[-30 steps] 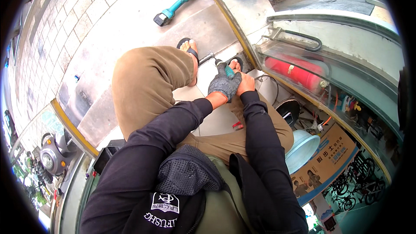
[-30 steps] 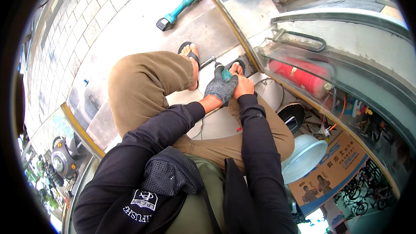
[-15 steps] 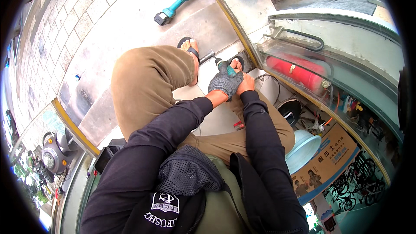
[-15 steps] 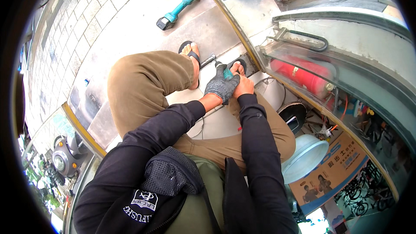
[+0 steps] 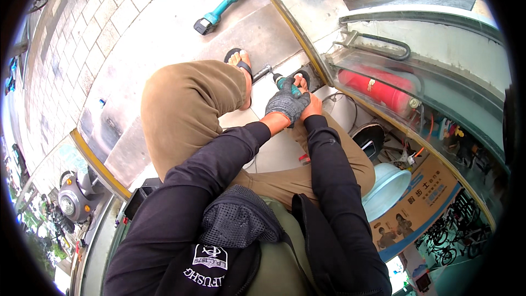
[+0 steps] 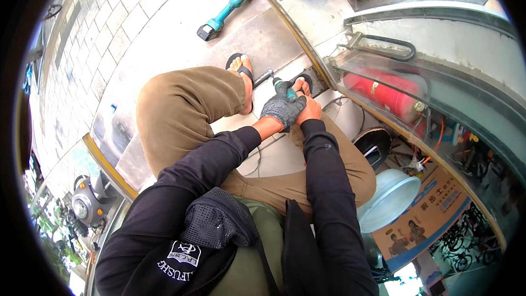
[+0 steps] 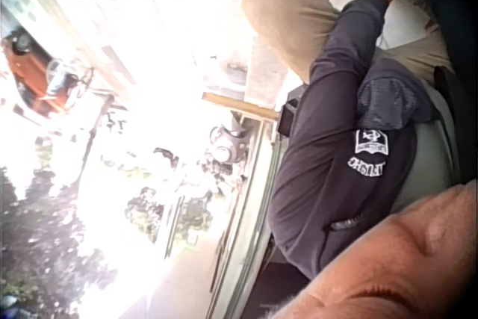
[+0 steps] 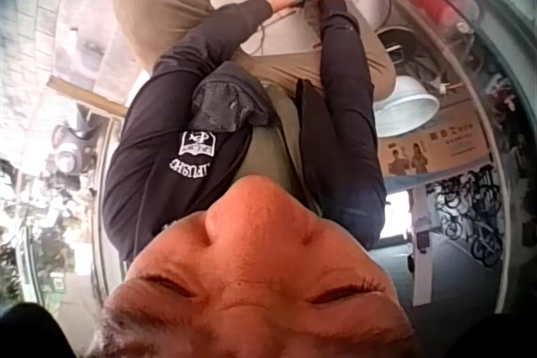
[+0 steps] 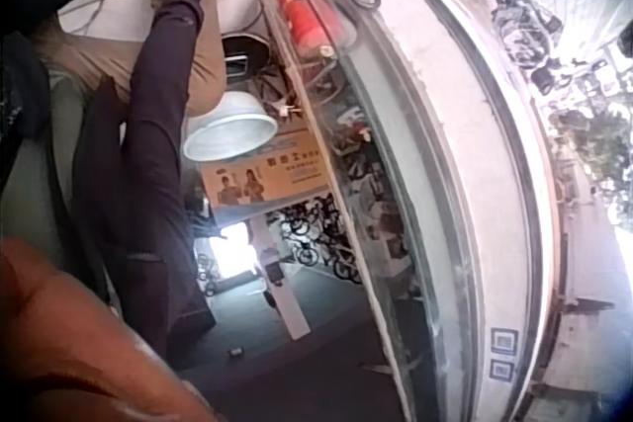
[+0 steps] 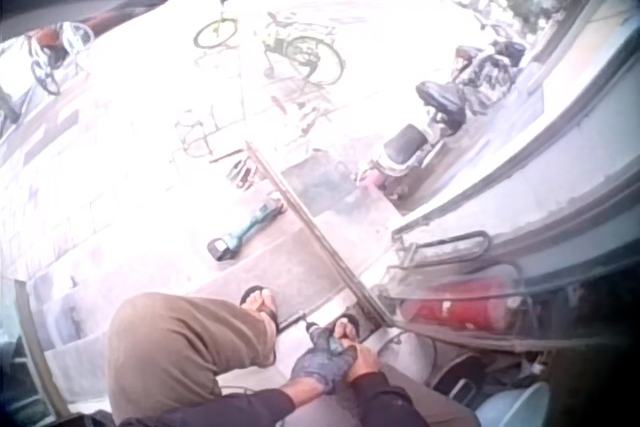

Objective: The person sits on the floor and uses a cordless drill to make holes in a metal frame. They repeatedly position the drill, operate it, and then remove it to clear debris or reposition.

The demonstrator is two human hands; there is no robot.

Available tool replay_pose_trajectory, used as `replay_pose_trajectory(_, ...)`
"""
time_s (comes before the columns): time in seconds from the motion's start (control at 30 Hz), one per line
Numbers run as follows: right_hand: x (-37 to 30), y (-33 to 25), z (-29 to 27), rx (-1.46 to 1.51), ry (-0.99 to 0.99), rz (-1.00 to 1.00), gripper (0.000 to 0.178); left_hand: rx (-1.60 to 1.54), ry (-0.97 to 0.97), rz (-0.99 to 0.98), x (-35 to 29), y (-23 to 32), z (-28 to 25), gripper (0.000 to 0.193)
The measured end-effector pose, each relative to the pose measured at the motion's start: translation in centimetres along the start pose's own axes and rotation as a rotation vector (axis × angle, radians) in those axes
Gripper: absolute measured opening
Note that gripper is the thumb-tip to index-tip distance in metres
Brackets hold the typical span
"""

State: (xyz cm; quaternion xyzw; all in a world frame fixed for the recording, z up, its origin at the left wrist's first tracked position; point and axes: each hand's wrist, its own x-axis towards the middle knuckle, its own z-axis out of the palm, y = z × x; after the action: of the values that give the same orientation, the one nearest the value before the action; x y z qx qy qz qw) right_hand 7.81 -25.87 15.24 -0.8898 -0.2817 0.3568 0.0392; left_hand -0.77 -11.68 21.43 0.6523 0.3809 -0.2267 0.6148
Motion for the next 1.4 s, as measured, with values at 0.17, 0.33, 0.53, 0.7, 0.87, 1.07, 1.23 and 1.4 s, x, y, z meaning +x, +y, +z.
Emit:
replay_pose_trajectory(0.17, -0.1, 0.0, 0.2, 0.039, 0.022, 0.017, 0.045, 0.043, -0.005, 0.012, 0.5, -0.3, 0.3, 0.092)
replay_pose_trajectory(0.33, 0.0, 0.1, 0.2, 0.032, -0.017, 0.037, 0.048, 0.044, 0.007, 0.008, 0.5, -0.3, 0.4, 0.091)
replay_pose_trajectory(0.53, -0.5, -1.0, -0.3, 0.093, 0.069, -0.006, 0.036, 0.022, 0.025, -0.013, 0.1, 0.1, 0.0, 0.093)
replay_pose_trajectory(0.7, -0.1, -0.9, -0.8, 0.040, -0.055, 0.072, 0.050, -0.001, 0.012, 0.006, -0.2, 0.7, -0.4, 0.094)
replay_pose_trajectory(0.87, 0.1, -1.0, -1.1, -0.012, -0.069, 0.017, 0.047, -0.020, 0.016, -0.054, 0.4, 0.1, -0.1, 0.095)
replay_pose_trajectory(1.07, 0.3, -0.8, -1.1, -0.091, 0.020, -0.072, 0.035, -0.057, 0.040, -0.059, -0.1, -0.2, 0.0, 0.095)
replay_pose_trajectory(1.23, 0.3, -0.8, -0.8, -0.097, 0.081, -0.109, 0.028, -0.033, 0.048, -0.075, 0.4, -0.6, 0.2, 0.095)
replay_pose_trajectory(1.4, 0.4, -2.0, -3.8, -0.164, -0.050, -0.253, 0.045, -0.152, 0.087, -0.131, -0.2, -1.2, 0.8, 0.094)
